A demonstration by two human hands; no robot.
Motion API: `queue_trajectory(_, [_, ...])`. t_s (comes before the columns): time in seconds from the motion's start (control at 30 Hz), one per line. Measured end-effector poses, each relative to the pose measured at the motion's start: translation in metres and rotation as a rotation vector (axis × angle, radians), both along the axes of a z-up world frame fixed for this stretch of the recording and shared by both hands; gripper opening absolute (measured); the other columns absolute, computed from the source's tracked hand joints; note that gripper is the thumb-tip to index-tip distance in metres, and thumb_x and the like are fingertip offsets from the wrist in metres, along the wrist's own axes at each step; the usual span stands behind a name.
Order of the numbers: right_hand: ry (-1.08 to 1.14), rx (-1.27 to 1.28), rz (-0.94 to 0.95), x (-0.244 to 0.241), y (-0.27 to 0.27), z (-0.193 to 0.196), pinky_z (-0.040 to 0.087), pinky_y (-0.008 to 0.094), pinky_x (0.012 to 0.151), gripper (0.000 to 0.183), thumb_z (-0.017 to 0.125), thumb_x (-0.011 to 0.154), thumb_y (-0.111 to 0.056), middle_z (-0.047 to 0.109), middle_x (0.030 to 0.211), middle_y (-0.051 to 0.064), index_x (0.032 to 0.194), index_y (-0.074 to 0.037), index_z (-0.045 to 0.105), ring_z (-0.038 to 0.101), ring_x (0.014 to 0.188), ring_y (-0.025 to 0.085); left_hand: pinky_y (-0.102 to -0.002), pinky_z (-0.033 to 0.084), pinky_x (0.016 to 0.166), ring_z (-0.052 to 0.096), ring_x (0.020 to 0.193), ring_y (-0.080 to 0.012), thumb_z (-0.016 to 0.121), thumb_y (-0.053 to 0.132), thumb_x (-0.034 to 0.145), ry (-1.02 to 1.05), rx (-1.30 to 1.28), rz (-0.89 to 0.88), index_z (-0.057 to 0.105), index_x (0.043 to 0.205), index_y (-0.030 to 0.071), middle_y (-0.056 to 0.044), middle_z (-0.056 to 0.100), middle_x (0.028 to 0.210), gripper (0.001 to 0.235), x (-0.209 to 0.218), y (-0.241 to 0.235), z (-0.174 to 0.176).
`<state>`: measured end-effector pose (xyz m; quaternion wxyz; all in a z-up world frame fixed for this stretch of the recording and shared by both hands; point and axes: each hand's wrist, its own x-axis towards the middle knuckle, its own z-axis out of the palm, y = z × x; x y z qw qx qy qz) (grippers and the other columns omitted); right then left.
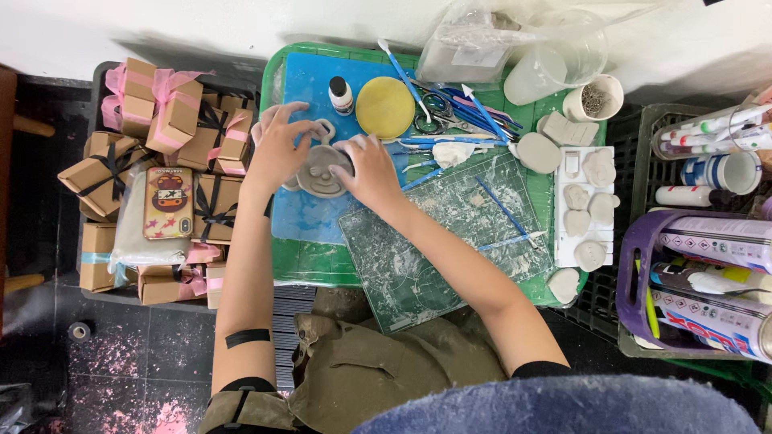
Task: The person assembles and details a small clay face figure by hand and using a thin blue brush. They attach clay ears to a round face base, smooth the edges with their fingers, and then use the brush to apply a liquid substance around the features and edges.
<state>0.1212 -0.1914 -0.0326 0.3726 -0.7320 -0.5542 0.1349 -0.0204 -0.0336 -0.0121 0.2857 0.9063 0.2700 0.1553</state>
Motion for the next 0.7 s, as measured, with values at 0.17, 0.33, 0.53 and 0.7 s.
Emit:
queue_trajectory(0.17, [-0.045,0.031,0.023,-0.003,-0.005,0.005,0.046,0.047,0.096,0.041,0.078,0.085,-0.027,0.063,0.109,0.01,0.121,-0.009,0.069,0.056,0.11,0.032,-0.052,0.028,0.112,0.042,0.139,-0.0342,0.066,0.012,0.095,0.015,-0.013,-0.01,0.079,0.106,0.019,-0.006,0.057,0.146,0.018,-0.004,0.001,0.004])
queue_trajectory(0.33, [-0.047,-0.048,0.048,0.0,-0.013,0.01,0.046,0.046,0.094,0.044,0.076,0.09,-0.029,0.064,0.112,0.01,0.128,-0.009,0.067,0.055,0.11,0.033,-0.054,0.027,0.112,0.039,0.141,-0.037,0.065,0.009,0.088,0.059,0.021,-0.034,0.078,0.109,0.019,-0.005,0.054,0.15,0.027,0.001,0.001,0.0])
queue_trajectory(0.53, [-0.039,-0.086,0.091,0.011,-0.014,0.006,0.046,0.047,0.097,0.043,0.075,0.089,-0.03,0.066,0.114,0.008,0.126,-0.01,0.068,0.055,0.11,0.031,-0.055,0.025,0.115,0.036,0.144,-0.0378,0.066,0.01,0.089,0.112,0.046,-0.045,0.078,0.104,0.022,-0.004,0.052,0.153,0.023,0.012,-0.003,-0.002])
queue_trajectory(0.7, [-0.002,-0.109,0.107,0.014,-0.014,0.005,0.045,0.046,0.097,0.041,0.074,0.089,-0.029,0.068,0.114,0.008,0.125,-0.01,0.069,0.056,0.111,0.031,-0.056,0.023,0.117,0.034,0.146,-0.0392,0.065,0.009,0.088,0.119,0.047,-0.066,0.077,0.107,0.022,-0.004,0.051,0.154,0.026,0.013,-0.003,0.0])
